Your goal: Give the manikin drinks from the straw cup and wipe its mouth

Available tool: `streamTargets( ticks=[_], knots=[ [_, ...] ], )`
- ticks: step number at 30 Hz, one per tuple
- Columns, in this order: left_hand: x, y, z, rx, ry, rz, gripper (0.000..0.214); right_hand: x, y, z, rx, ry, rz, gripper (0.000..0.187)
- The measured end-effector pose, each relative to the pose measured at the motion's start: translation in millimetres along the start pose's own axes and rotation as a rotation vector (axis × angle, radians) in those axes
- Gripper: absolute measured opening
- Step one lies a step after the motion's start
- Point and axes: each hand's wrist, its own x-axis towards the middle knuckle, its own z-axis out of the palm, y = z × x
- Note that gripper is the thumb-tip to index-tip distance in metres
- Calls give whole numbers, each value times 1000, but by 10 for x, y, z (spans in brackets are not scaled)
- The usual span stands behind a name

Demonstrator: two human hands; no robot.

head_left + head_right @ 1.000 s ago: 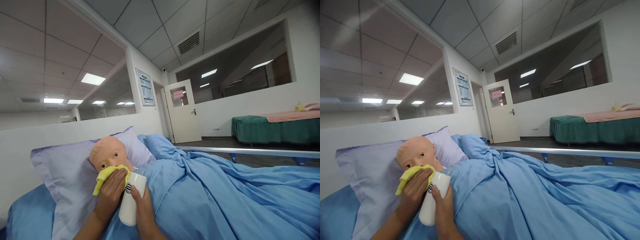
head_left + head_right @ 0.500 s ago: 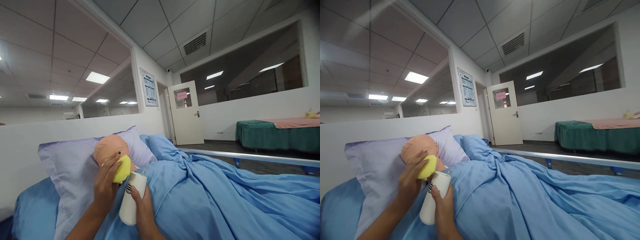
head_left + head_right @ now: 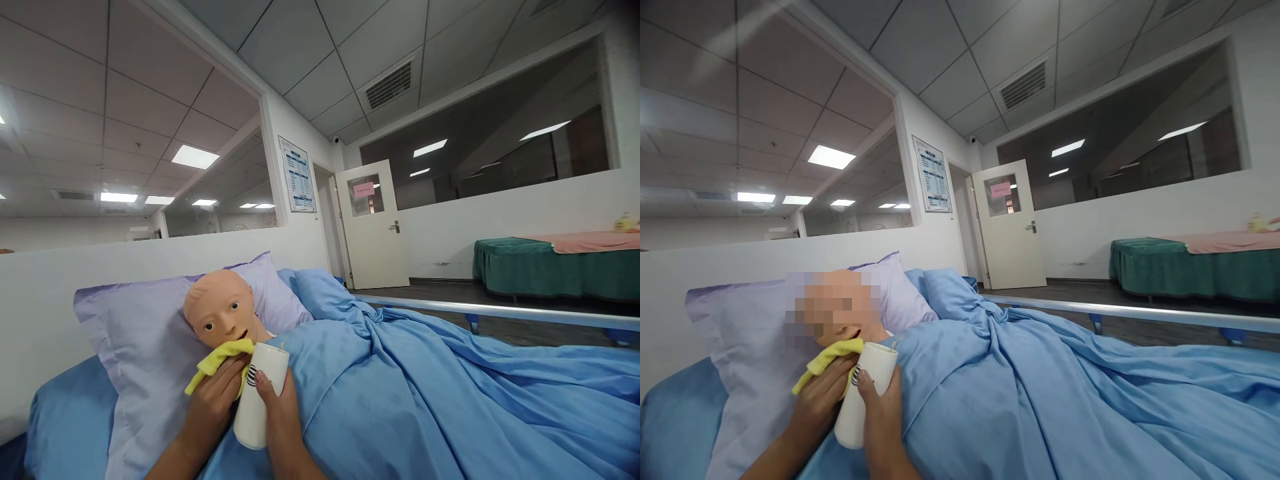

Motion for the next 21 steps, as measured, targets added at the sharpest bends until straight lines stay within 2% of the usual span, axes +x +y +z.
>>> streamTargets(
  ticks=[5, 6, 9, 12, 21],
  knots=[
    [476, -36, -151, -81, 167, -87, 31, 4, 12, -17, -22, 7, -8, 67],
    [574, -55, -150, -62, 171, -76, 30, 4, 14, -21, -36, 21, -3, 68],
    [723, -98, -76, 81, 78, 45, 31, 2, 16, -25, -55, 54, -17, 66],
    [659, -99, 17, 224, 33, 143, 35, 8, 16, -24, -33, 65, -40, 65],
    [94, -21, 9, 201, 17, 123, 30, 17, 74, -49, -23, 37, 4, 65]
  ],
)
